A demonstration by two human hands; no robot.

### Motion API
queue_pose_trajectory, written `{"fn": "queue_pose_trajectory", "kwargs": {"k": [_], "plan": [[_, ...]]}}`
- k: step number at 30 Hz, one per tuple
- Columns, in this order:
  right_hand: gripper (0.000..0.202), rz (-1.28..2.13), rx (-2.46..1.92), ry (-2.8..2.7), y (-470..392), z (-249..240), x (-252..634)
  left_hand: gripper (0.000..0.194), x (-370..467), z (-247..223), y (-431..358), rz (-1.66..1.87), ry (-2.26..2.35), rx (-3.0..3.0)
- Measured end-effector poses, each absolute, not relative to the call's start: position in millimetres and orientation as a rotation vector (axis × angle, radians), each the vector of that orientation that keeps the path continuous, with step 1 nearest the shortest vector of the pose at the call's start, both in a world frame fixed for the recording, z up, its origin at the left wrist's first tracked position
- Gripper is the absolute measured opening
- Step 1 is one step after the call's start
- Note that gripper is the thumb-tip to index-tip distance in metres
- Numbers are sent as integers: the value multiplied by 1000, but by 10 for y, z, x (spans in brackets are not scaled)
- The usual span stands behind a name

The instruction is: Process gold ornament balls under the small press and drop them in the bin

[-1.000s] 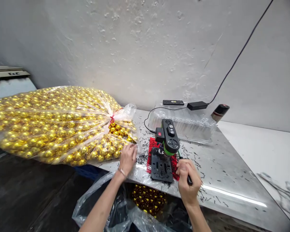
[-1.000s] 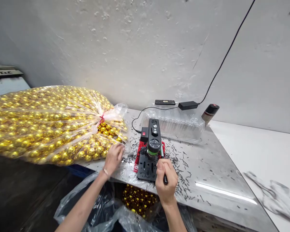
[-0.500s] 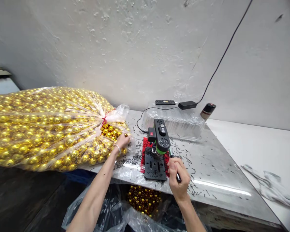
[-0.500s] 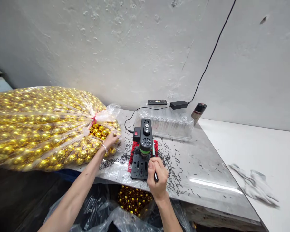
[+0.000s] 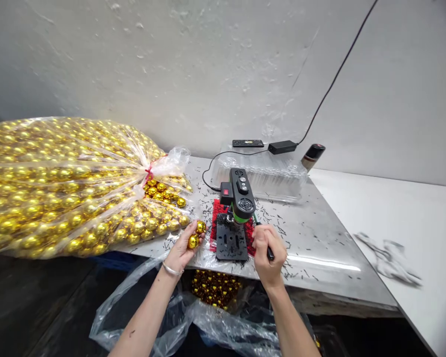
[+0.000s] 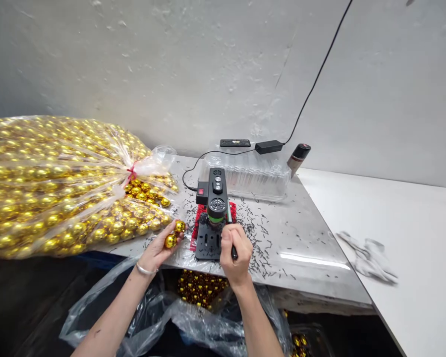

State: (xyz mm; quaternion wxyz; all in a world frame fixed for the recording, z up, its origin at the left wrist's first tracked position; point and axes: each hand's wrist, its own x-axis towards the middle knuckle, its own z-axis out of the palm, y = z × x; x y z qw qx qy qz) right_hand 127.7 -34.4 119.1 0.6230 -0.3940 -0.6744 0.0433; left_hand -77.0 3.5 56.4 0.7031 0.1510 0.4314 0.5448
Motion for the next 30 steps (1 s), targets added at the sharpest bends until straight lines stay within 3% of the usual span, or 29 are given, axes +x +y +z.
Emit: {"fn": "queue_pose_trajectory", "kwargs": {"k": [3, 11, 24, 30], "plan": [[25, 95, -920, -1562, -346, 1244, 1286, 17, -526, 458, 10, 1151, 1038, 456], [32, 119, -927, -1548, -298, 1426, 1271, 51, -214, 341, 44, 1127, 1170, 832], [32, 104, -947, -1548, -289, 1468, 1266, 35, -46, 416, 58, 819, 1606, 1923], [29, 124, -961, -1579, -369, 1274, 1290, 35, -38, 403, 64, 749, 1618, 2023]]}}
